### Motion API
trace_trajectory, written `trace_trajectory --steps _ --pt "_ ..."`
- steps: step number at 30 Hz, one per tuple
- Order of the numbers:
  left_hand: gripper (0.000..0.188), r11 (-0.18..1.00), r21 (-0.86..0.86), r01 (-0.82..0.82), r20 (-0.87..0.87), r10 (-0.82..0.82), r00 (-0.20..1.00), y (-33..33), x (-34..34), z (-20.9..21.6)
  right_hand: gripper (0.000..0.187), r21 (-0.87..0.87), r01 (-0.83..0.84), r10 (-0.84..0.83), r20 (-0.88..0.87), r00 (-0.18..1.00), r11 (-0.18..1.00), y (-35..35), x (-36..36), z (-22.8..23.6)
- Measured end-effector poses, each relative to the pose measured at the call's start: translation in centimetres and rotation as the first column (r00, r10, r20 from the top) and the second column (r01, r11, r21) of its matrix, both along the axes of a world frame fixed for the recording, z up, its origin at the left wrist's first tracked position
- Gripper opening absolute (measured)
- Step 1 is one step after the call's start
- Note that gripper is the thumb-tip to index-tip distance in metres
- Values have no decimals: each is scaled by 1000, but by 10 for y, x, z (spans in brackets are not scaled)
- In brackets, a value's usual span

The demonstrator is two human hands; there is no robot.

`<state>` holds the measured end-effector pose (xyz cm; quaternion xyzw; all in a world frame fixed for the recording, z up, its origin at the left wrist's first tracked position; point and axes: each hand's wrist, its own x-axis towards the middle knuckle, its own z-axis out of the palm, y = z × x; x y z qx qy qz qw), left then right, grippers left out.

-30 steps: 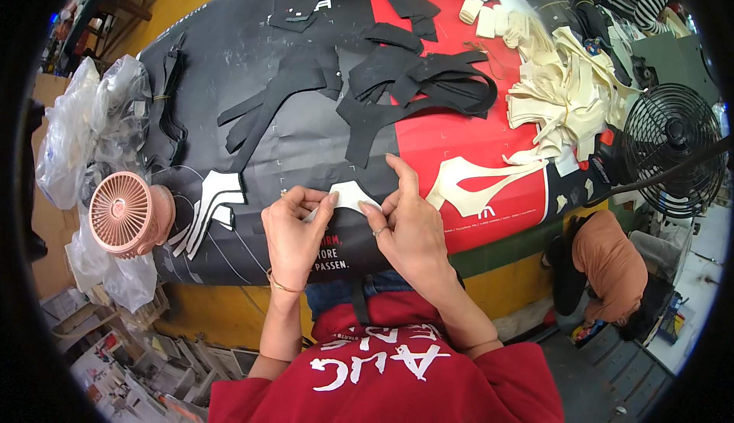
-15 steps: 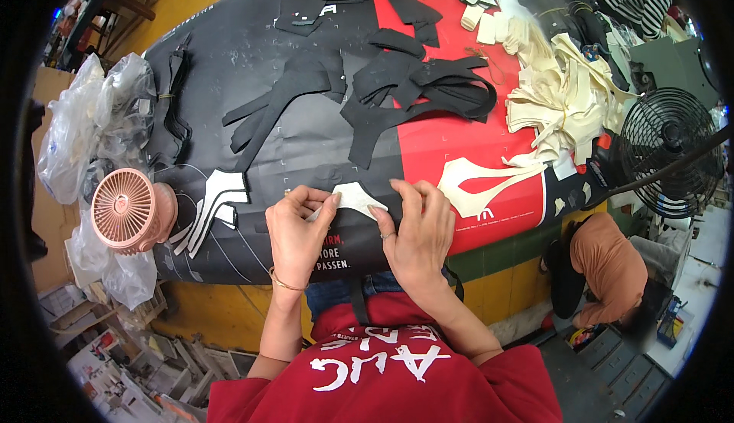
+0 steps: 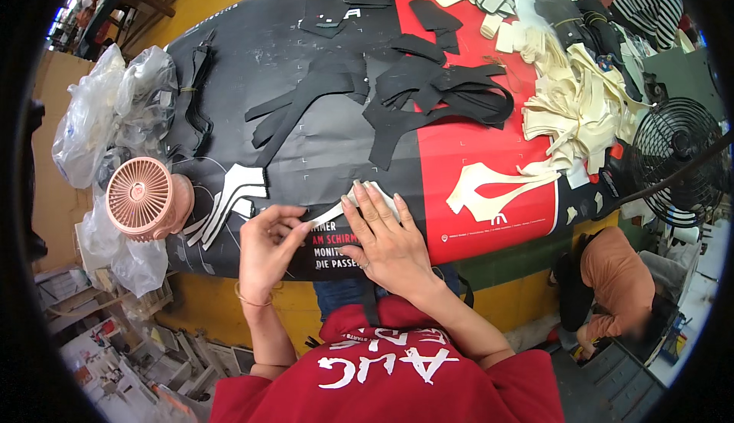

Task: The person assembles gloves by hand at a workbench, repeatedly picking up black and white fabric pieces, aligning and folding them, and placing them into piles. The person handles multiple glove components one at a time and organizes them on the table.

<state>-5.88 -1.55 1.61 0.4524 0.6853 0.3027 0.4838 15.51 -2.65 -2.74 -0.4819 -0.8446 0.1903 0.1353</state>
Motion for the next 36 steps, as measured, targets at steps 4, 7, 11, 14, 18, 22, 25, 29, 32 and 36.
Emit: trace_trajectory --steps 4,7,11,14,18,22,25,29,32,36 --pt "15 995 -23 -99 23 99 995 -9 -23 -7 75 -22 -8 9 50 999 1000 -1 -1 4" --pt "15 988 18 -153 -10 154 988 -10 -20 -15 70 -23 -13 14 72 997 1000 1 -2 8" --pt "15 986 20 -167 -78 168 983 -10 -15 -15 65 -20 -15 17 84 996 1000 1 -3 10" --pt "14 984 32 -175 -128 177 976 -9 -11 -12 63 -5 -9 9 92 996 1000 1 -4 10" --pt "15 982 65 -180 -158 188 969 -8 -6 -10 61 -23 11 -9 85 996 1000 2 -7 12" --pt "17 980 88 -181 -208 195 958 -10 -3 -10 60 -11 77 -75 122 990 997 -3 -16 19" --pt "17 978 111 -176 -218 197 956 -10 -2 -12 62 76 52 -58 72 996 996 -10 -33 20" --pt "21 969 142 -200 -192 226 955 -14 -3 -14 64 -56 -72 69 -52 996 996 -10 -53 9" --pt "23 952 103 -289 -18 293 956 -22 -9 -14 62 18 -78 78 -1 997 997 -9 -53 3" --pt "19 918 121 -378 63 373 926 -27 -16 -16 62 35 -75 75 7 997 997 -11 -51 0"
